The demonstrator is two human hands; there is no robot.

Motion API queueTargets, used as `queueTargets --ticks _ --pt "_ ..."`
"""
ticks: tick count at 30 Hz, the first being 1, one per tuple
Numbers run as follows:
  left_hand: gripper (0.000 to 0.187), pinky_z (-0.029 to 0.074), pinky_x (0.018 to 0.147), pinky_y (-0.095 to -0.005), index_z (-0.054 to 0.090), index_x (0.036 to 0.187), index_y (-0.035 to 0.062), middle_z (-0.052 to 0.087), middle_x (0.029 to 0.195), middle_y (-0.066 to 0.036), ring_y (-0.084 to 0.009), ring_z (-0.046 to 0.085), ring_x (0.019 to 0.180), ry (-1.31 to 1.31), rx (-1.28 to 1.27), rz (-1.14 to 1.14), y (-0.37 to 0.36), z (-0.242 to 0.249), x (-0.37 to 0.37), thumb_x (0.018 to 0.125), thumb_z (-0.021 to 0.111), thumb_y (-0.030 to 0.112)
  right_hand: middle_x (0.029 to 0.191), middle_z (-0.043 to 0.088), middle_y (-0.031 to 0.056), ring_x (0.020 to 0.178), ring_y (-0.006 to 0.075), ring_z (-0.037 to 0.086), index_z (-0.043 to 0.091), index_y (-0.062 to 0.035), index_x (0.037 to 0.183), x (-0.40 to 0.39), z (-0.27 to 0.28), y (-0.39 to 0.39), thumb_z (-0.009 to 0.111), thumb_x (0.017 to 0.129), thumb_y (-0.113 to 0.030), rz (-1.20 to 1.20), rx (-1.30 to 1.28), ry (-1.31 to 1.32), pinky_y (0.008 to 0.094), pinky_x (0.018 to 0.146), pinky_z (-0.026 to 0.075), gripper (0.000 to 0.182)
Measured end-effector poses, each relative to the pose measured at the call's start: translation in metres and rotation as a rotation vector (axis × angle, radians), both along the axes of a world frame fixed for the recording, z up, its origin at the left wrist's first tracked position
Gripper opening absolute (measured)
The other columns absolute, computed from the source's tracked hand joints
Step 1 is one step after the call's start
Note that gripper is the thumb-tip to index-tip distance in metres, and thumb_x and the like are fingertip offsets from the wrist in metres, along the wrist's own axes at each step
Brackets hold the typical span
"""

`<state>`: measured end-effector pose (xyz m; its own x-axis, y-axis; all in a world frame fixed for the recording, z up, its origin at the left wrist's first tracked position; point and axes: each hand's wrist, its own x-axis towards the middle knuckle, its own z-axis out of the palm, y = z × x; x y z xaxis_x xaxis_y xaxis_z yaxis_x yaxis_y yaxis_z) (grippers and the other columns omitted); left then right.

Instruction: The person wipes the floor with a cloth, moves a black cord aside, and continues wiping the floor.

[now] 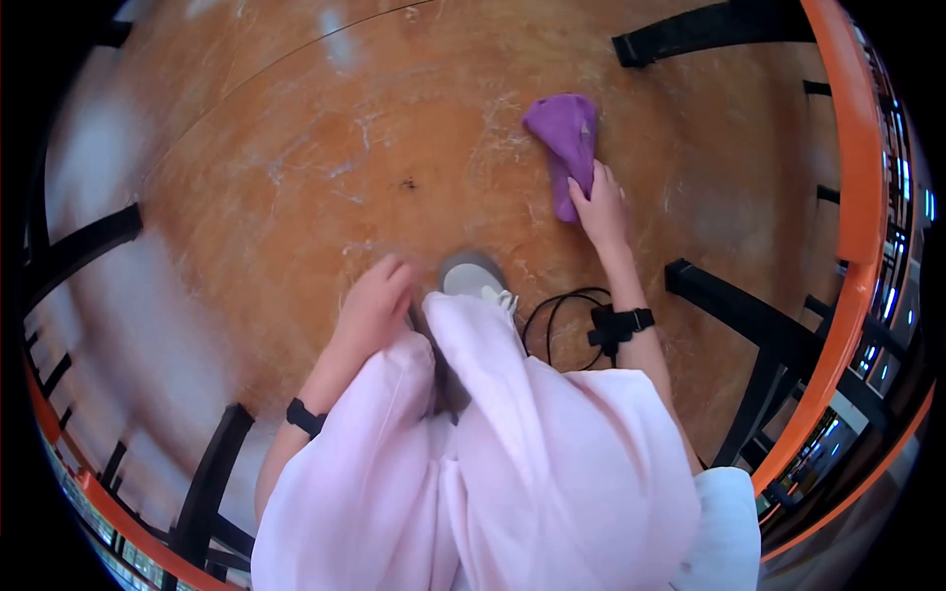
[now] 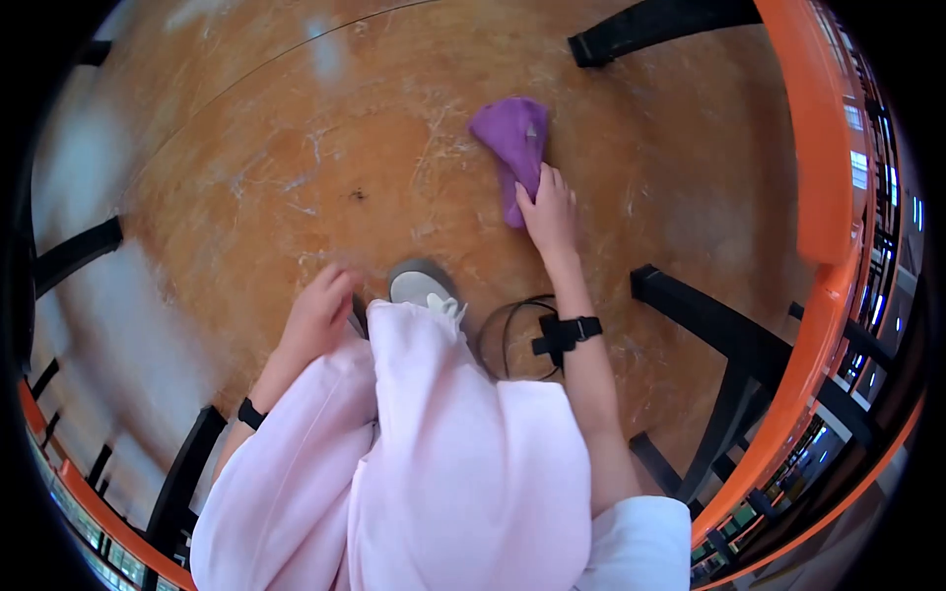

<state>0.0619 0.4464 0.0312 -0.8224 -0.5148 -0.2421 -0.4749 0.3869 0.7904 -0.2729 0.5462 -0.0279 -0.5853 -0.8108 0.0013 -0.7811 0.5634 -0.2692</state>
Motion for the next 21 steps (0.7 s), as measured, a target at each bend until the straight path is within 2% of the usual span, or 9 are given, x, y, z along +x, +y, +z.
queueTargets --ticks 1,2,4,8,10,11,13,17,21 --pt "0.030 0.041 0.081 -0.0415 0.057 0.102 0.0028 0.056 0.098 -0.010 -0.0304 0.051 0.096 -0.049 0.061 -0.040 0.007 -0.007 0.002 0.072 0.058 -0.002 0.114 0.052 0.0184 0.109 0.0350 0.049 0.047 -0.0044 0.122 -0.008 -0.016 0.002 0.065 0.076 -0.025 -0.122 0.050 -0.106 0.0441 0.092 0.039 0.054" --pt "0.030 0.041 0.081 -0.0415 0.057 0.102 0.0028 0.056 0.098 -0.010 -0.0304 0.051 0.096 -0.048 0.059 -0.046 0.016 -0.017 0.007 0.072 0.058 -0.002 0.114 0.052 0.0184 0.109 0.0350 0.049 0.047 -0.0044 0.122 -0.007 -0.009 -0.004 0.065 0.076 -0.025 -0.128 0.048 -0.105 0.0441 0.092 0.039 0.054" --pt "0.028 0.039 0.079 -0.0395 0.057 0.097 0.0034 0.057 0.094 -0.008 -0.0272 0.051 0.090 -0.021 -0.164 -0.218 0.034 -0.034 0.018 0.070 0.059 0.002 0.121 0.047 0.0167 0.115 0.0360 0.043 0.045 -0.0043 0.123 0.003 0.001 -0.012 0.067 0.075 -0.026 -0.107 -0.214 -0.012 0.0470 0.095 0.035 0.057" --pt "0.028 0.037 0.080 -0.0370 0.058 0.096 0.0037 0.057 0.092 -0.007 -0.0245 0.051 0.088 -0.037 -0.215 -0.266 0.039 -0.037 0.022 0.069 0.060 0.008 0.111 0.045 0.0126 0.103 0.0313 0.044 0.054 -0.0080 0.113 -0.006 -0.005 -0.023 0.072 0.070 -0.026 -0.061 -0.241 0.038 0.0431 0.092 0.034 0.049" --pt "0.017 0.037 0.076 -0.0370 0.053 0.082 0.0053 0.052 0.083 -0.008 -0.0258 0.049 0.085 0.025 -0.235 -0.240 0.037 -0.037 0.021 0.066 0.061 0.007 0.104 0.044 0.0106 0.097 0.0287 0.044 0.057 -0.0090 0.108 -0.007 -0.002 -0.031 0.074 0.068 -0.027 -0.090 -0.256 0.097 0.0420 0.090 0.034 0.047" --pt "0.023 0.037 0.079 -0.0370 0.059 0.092 0.0040 0.058 0.092 -0.006 -0.0240 0.051 0.089 -0.054 -0.213 -0.281 0.036 -0.038 0.024 0.070 0.060 0.009 0.104 0.044 0.0099 0.098 0.0283 0.044 0.057 -0.0091 0.108 -0.006 0.004 -0.037 0.074 0.067 -0.027 -0.105 -0.274 0.163 0.0421 0.090 0.034 0.047" --pt "0.020 0.037 0.078 -0.0367 0.057 0.088 0.0047 0.055 0.088 -0.006 -0.0246 0.050 0.087 -0.025 -0.225 -0.270 0.037 -0.038 0.024 0.069 0.060 0.008 0.104 0.045 0.0083 0.100 0.0276 0.044 0.058 -0.0100 0.107 -0.005 0.010 -0.047 0.076 0.065 -0.029 -0.134 -0.344 0.249 0.0419 0.090 0.034 0.049" --pt "0.021 0.037 0.076 -0.0358 0.057 0.087 0.0051 0.054 0.085 -0.007 -0.0249 0.050 0.086 0.015 -0.235 -0.248 0.037 -0.037 0.023 0.066 0.060 0.005 0.108 0.049 0.0102 0.104 0.0294 0.046 0.056 -0.0121 0.113 -0.016 0.002 -0.056 0.072 0.068 -0.039 0.075 -0.180 0.160 0.0436 0.090 0.037 0.056" --pt "0.024 0.037 0.076 -0.0355 0.057 0.089 0.0050 0.055 0.086 -0.006 -0.0245 0.050 0.087 0.031 -0.211 -0.239 0.035 -0.035 0.022 0.065 0.060 0.004 0.106 0.052 0.0109 0.104 0.0299 0.048 0.056 -0.0192 0.120 -0.018 0.004 -0.076 0.066 0.073 -0.044 0.077 -0.112 0.096 0.0453 0.091 0.038 0.054"
